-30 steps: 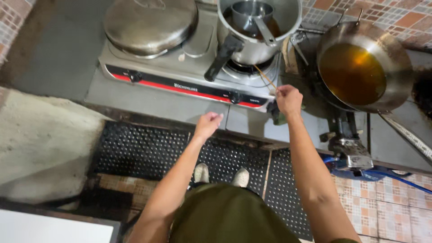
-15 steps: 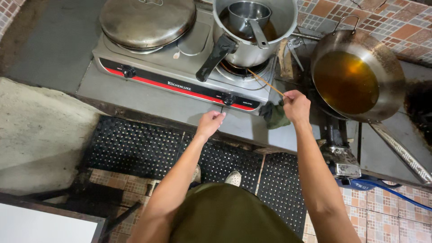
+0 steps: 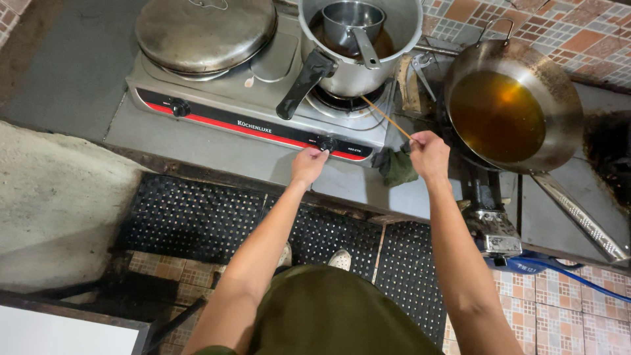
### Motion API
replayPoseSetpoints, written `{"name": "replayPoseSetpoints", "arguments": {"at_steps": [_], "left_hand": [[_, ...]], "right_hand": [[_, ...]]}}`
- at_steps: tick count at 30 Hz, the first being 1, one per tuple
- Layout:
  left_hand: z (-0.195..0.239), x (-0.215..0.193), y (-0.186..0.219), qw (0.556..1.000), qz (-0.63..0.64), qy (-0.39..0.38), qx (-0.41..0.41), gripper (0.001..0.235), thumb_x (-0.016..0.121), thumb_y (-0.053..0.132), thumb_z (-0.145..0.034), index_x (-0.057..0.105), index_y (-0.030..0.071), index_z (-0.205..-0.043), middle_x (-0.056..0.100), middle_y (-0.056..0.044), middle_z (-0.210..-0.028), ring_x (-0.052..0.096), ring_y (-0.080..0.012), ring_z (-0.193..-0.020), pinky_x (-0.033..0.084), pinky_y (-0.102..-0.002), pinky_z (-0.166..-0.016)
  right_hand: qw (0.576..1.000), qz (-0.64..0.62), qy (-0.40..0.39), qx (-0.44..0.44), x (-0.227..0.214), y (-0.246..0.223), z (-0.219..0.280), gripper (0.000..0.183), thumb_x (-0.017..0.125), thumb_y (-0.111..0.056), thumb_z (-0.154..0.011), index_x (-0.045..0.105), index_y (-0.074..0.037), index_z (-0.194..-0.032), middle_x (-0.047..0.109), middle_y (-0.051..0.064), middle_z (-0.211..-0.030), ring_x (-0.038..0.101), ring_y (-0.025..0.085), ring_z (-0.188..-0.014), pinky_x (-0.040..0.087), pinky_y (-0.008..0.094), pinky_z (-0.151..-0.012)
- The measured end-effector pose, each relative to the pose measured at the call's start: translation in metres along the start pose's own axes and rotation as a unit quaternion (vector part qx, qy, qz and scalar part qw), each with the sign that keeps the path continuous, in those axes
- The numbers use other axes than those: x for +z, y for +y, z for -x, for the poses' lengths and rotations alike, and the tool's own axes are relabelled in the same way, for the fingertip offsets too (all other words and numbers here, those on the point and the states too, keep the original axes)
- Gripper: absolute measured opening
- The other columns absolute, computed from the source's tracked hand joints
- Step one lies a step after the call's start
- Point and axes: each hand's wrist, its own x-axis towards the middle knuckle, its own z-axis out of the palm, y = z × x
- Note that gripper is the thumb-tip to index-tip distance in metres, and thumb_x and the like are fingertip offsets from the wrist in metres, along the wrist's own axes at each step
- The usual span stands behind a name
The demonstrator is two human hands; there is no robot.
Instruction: The person refills a wok with oil by transferring liquid from a large pot using a handheld ladle, and then lights a gas burner on the stove using a wooden stick.
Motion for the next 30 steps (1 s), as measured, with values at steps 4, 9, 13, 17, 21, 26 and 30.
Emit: {"name": "replayPoseSetpoints", "arguments": {"at_steps": [4,9,13,17,21,26,30], "left_hand": [[-0.006,0.004,0.005,0.999,-0.046,-0.001,-0.014,0.045,0.074,0.05,-0.085,0.075,0.006,-0.091,0.077,-0.014,-0.09,0.073,-0.031,-0.09,0.055,-0.04,-0.082],[-0.004,0.001,0.017,0.999,-0.028,-0.002,-0.046,0.044,0.073,0.05,-0.085,0.075,0.006,-0.09,0.076,-0.015,-0.088,0.073,-0.032,-0.089,0.055,-0.041,-0.082],[0.001,0.0,0.021,0.998,-0.02,-0.012,-0.058,0.044,0.072,0.05,-0.086,0.075,0.006,-0.087,0.076,-0.016,-0.087,0.073,-0.0334,-0.087,0.055,-0.041,-0.081],[-0.001,-0.004,0.025,0.998,-0.05,-0.022,-0.039,0.047,0.07,0.052,-0.088,0.074,0.006,-0.084,0.076,-0.017,-0.086,0.073,-0.0345,-0.087,0.055,-0.043,-0.081],[-0.005,-0.007,0.024,0.997,-0.06,-0.032,-0.034,0.048,0.069,0.053,-0.087,0.074,0.006,-0.081,0.075,-0.017,-0.086,0.071,-0.0358,-0.088,0.054,-0.045,-0.08],[-0.017,-0.004,0.012,0.992,-0.108,-0.063,0.015,0.051,0.064,0.055,-0.091,0.074,0.006,-0.077,0.074,-0.018,-0.085,0.071,-0.0382,-0.085,0.054,-0.047,-0.079],[-0.035,-0.001,0.001,0.991,-0.1,-0.078,0.046,0.049,0.063,0.053,-0.09,0.075,0.007,-0.076,0.076,-0.017,-0.083,0.073,-0.0361,-0.083,0.055,-0.047,-0.078]], "right_hand": [[1.0,0.002,0.003,-0.007,0.012,-0.002,-0.007,0.014,0.074,-0.015,-0.092,0.076,-0.006,-0.102,0.077,0.014,-0.094,0.075,0.025,-0.085,0.057,0.036,-0.082],[1.0,-0.023,-0.001,-0.003,0.021,-0.008,-0.015,0.013,0.074,-0.013,-0.091,0.075,-0.005,-0.101,0.077,0.013,-0.093,0.075,0.024,-0.086,0.057,0.035,-0.082],[1.0,-0.02,-0.01,0.003,0.023,-0.005,-0.019,0.014,0.074,-0.013,-0.09,0.076,-0.006,-0.102,0.077,0.013,-0.094,0.075,0.024,-0.086,0.057,0.035,-0.082],[0.999,-0.004,-0.024,-0.022,0.028,-0.001,-0.025,0.014,0.075,-0.014,-0.09,0.077,-0.006,-0.102,0.077,0.014,-0.095,0.075,0.025,-0.088,0.057,0.035,-0.084],[0.999,0.006,-0.028,-0.023,0.035,0.003,-0.025,0.016,0.075,-0.016,-0.089,0.077,-0.006,-0.102,0.077,0.014,-0.095,0.075,0.026,-0.091,0.057,0.036,-0.086],[0.998,0.037,-0.045,-0.024,0.037,0.006,-0.022,0.017,0.075,-0.018,-0.087,0.079,-0.009,-0.101,0.077,0.015,-0.097,0.074,0.029,-0.094,0.056,0.038,-0.088],[0.997,0.052,-0.056,-0.017,0.047,0.01,-0.029,0.016,0.075,-0.018,-0.086,0.08,-0.011,-0.099,0.077,0.014,-0.097,0.074,0.029,-0.094,0.057,0.038,-0.088]]}}
